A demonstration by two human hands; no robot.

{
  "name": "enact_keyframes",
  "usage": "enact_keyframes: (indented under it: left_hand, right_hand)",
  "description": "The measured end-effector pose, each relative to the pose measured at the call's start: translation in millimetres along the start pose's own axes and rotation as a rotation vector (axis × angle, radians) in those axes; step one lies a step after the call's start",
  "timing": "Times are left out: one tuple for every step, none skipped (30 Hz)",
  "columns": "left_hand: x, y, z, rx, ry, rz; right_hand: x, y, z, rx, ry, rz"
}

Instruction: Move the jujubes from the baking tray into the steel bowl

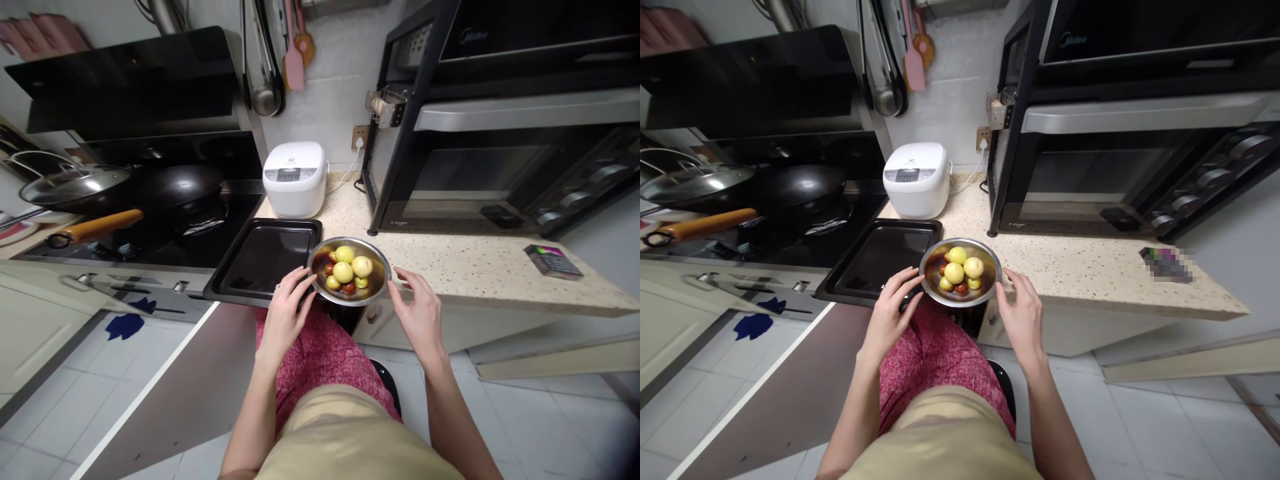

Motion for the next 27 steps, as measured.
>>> enact_keyframes:
  left_hand:
    - [-1, 1, 0, 0.001, -0.006, 0.010]
    - [-2, 2, 0, 0.004, -0.010, 0.022]
    - [-2, 2, 0, 0.009, -0.013, 0.032]
    - [-3, 3, -1, 0.017, -0.014, 0.041]
    - [-3, 3, -1, 0.024, -0.015, 0.047]
    - [-4, 4, -1, 0.030, -0.016, 0.053]
    - [-4, 4, -1, 0.035, -0.016, 0.059]
    - [-5, 4, -1, 0.040, -0.016, 0.063]
    - [-5, 5, -1, 0.043, -0.017, 0.066]
    - [-6, 5, -1, 0.047, -0.018, 0.069]
    - [-6, 5, -1, 0.050, -0.020, 0.071]
    - [-7, 5, -1, 0.052, -0.022, 0.072]
    - [-8, 5, 0, 0.055, -0.024, 0.074]
    - [-9, 6, 0, 0.055, -0.027, 0.077]
    - [-10, 6, 0, 0.055, -0.030, 0.080]
    - [-11, 6, 1, 0.054, -0.033, 0.084]
    - [-12, 7, 2, 0.051, -0.036, 0.088]
    - [-13, 7, 2, 0.047, -0.040, 0.092]
    - [-13, 7, 3, 0.041, -0.044, 0.096]
    - [-14, 8, 4, 0.035, -0.047, 0.100]
    - [-15, 8, 5, 0.028, -0.049, 0.102]
    - [-16, 8, 6, 0.021, -0.051, 0.104]
    - [-16, 9, 7, 0.016, -0.050, 0.106]
    - [-17, 9, 8, 0.011, -0.050, 0.109]
    - [-17, 9, 8, 0.006, -0.049, 0.113]
    - [-17, 9, 9, 0.001, -0.050, 0.120]
    - [-18, 10, 9, -0.006, -0.051, 0.130]
  right_hand:
    - [2, 1, -2, 0.026, -0.006, 0.011]
    - [4, 1, -3, 0.053, -0.016, 0.021]
    - [6, 1, -4, 0.080, -0.031, 0.031]
    - [8, 1, -5, 0.106, -0.048, 0.040]
    - [10, 0, -5, 0.132, -0.064, 0.051]
    - [12, 0, -5, 0.156, -0.079, 0.066]
    - [14, -1, -5, 0.180, -0.091, 0.086]
    - [16, -3, -5, 0.201, -0.100, 0.112]
    - [18, -4, -5, 0.219, -0.105, 0.145]
    - [21, -7, -6, 0.231, -0.109, 0.182]
    - [23, -9, -6, 0.241, -0.113, 0.222]
    - [26, -12, -8, 0.253, -0.114, 0.259]
    - [29, -15, -10, 0.272, -0.114, 0.294]
    - [32, -19, -13, 0.307, -0.125, 0.330]
    - [35, -22, -16, 0.355, -0.146, 0.366]
    - [38, -25, -19, 0.408, -0.175, 0.401]
    - [40, -28, -21, 0.457, -0.207, 0.437]
    - [43, -31, -23, 0.498, -0.242, 0.473]
    - [46, -32, -24, 0.529, -0.274, 0.508]
    - [49, -34, -25, 0.551, -0.299, 0.541]
    - [51, -34, -25, 0.571, -0.318, 0.571]
    - [54, -34, -24, 0.594, -0.336, 0.599]
    - [55, -34, -24, 0.618, -0.350, 0.622]
    - [57, -34, -23, 0.638, -0.359, 0.638]
    - [57, -34, -22, 0.654, -0.364, 0.648]
    - [57, -35, -20, 0.665, -0.366, 0.654]
    - [57, -37, -19, 0.672, -0.365, 0.658]
Point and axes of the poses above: each hand's wrist, its own y-axis away from the middle knuckle, its own x-axis out of the palm, z = x × y, the point moved 3 cm from there along -y, towards the middle knuckle, and after that the axes turned 7 degrees about y, right-handed, at the moved point
